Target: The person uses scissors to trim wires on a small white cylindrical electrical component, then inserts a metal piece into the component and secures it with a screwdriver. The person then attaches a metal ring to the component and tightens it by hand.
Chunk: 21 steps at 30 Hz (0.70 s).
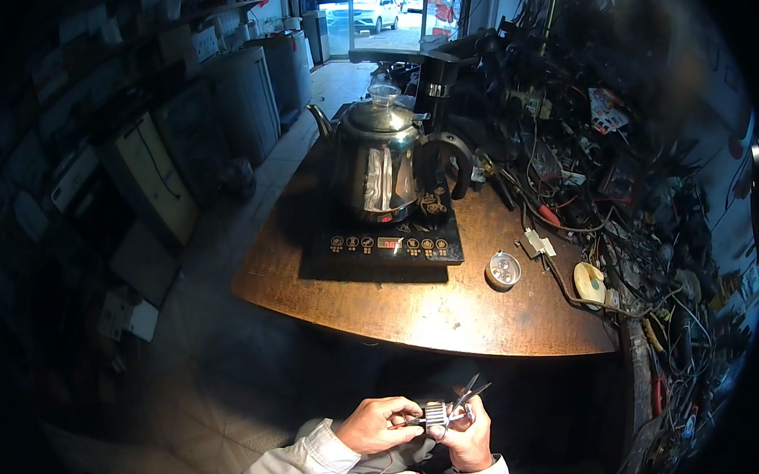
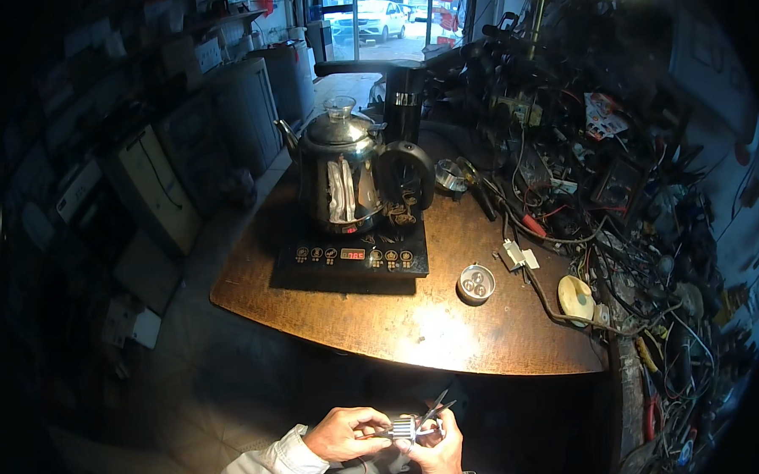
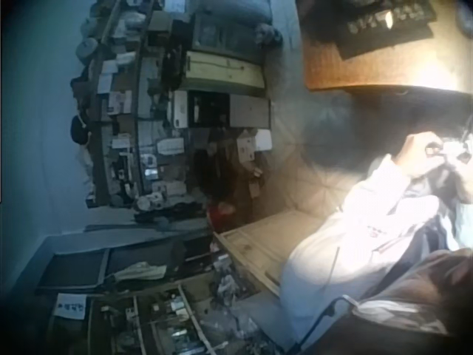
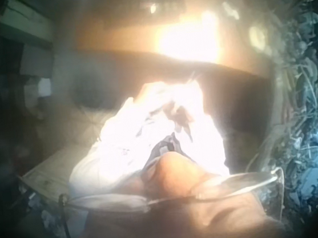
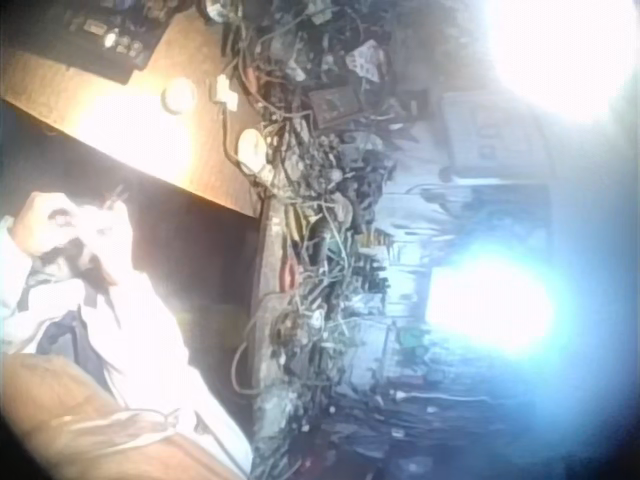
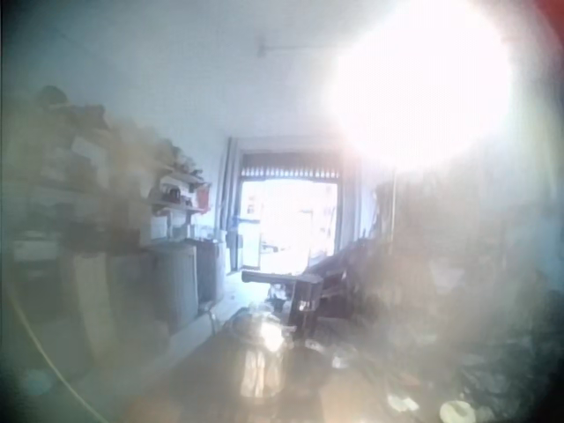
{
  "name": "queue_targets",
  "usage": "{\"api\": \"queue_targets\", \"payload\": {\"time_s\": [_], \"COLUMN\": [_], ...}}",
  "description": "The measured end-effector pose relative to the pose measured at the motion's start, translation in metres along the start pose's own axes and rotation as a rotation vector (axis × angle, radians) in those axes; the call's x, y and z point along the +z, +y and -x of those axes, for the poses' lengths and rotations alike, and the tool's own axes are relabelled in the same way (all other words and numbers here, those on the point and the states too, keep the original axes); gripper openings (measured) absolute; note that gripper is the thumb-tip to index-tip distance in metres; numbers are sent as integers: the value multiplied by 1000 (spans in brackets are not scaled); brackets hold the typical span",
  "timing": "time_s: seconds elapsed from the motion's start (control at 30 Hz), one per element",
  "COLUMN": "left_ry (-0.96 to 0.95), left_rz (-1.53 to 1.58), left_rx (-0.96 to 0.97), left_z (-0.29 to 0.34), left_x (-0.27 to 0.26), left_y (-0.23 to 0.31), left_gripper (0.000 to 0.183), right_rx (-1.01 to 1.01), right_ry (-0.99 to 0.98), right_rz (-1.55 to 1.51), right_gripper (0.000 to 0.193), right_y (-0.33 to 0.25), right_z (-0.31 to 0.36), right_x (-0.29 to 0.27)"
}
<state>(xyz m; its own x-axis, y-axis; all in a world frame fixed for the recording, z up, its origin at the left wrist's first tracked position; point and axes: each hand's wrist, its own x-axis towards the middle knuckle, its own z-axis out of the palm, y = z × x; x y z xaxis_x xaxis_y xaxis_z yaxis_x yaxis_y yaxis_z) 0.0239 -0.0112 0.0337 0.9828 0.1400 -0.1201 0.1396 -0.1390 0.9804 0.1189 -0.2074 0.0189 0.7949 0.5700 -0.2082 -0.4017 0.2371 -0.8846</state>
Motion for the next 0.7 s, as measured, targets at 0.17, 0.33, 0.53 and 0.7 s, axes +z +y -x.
{"api": "queue_targets", "payload": {"time_s": [0.17, 0.33, 0.53, 0.7], "left_ry": [-38, -5, 6, 127], "left_rz": [190, 83, -153, -180], "left_rx": [-44, 19, 168, 264], "left_z": [-4, -8, -15, -18], "left_x": [-2, 0, 14, 20], "left_y": [-1, -12, 9, 3], "left_gripper": [22, 51, 78, 65], "right_rx": [-65, -80, -108, -212], "right_ry": [1, 5, 31, 37], "right_rz": [75, 179, 472, 729], "right_gripper": [92, 86, 87, 101], "right_y": [8, 13, -7, -19], "right_z": [-5, -12, -10, -9], "right_x": [-7, -7, 13, 16]}}
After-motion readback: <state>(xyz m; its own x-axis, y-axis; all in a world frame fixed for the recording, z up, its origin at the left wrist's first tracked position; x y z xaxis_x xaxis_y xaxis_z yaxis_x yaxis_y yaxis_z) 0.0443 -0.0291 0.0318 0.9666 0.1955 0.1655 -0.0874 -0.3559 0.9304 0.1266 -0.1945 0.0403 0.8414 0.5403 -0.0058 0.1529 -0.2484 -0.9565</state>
